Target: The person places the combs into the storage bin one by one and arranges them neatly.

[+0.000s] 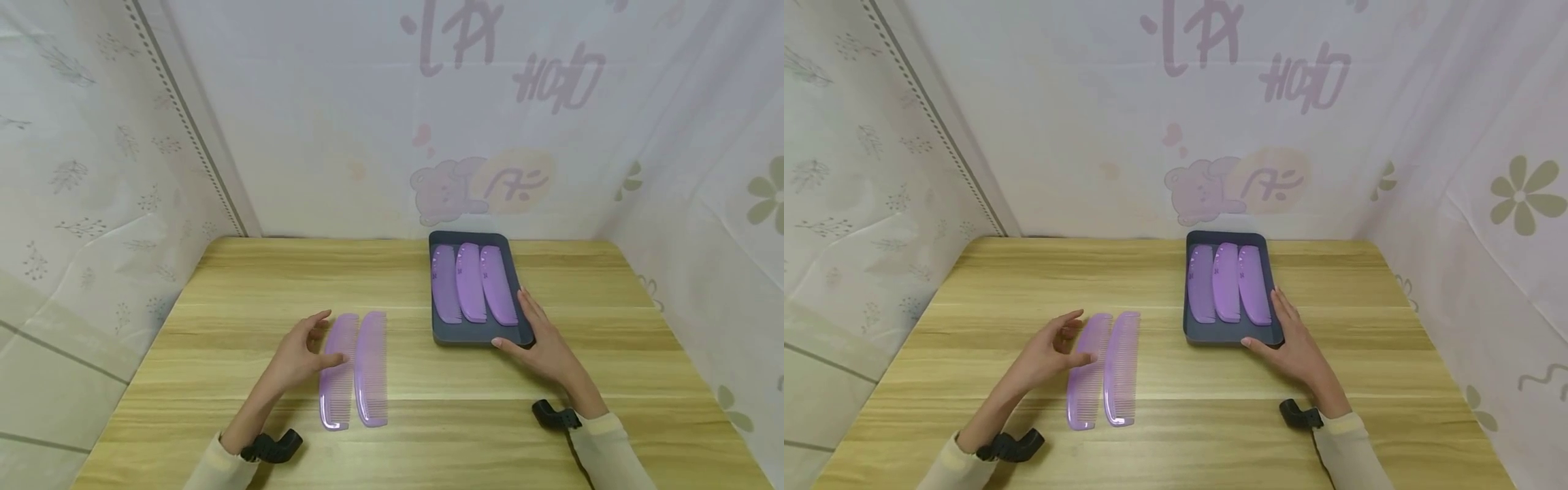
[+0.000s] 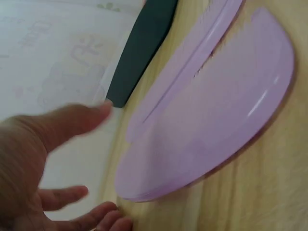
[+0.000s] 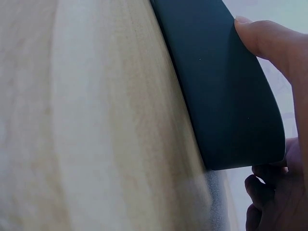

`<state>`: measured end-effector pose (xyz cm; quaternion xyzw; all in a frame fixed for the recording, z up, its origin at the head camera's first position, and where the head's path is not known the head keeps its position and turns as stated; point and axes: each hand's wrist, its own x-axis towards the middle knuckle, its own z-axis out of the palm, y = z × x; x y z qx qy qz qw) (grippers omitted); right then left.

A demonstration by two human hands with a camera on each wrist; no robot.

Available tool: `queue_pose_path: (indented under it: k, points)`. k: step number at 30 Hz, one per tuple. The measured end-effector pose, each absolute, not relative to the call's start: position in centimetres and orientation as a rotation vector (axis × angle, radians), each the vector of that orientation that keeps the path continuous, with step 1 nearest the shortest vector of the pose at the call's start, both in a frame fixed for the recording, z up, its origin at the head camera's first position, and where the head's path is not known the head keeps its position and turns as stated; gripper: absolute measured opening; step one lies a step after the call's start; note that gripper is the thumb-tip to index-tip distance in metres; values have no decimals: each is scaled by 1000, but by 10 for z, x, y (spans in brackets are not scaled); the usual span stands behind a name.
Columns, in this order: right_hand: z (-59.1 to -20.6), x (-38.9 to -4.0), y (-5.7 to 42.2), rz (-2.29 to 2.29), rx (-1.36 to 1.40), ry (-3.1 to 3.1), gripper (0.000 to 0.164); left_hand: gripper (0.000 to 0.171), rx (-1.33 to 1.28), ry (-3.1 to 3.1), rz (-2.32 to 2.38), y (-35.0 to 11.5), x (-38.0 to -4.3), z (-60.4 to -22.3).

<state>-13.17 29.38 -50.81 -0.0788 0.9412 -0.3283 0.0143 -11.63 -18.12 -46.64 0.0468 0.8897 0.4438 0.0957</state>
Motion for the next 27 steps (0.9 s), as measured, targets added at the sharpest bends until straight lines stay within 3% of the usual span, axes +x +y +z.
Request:
queue_pose_path:
  k: [27]
  points:
    - [-506,-130,292,-1013,-255,2932,113,87,-110,2815,1050,-160,-98,-467]
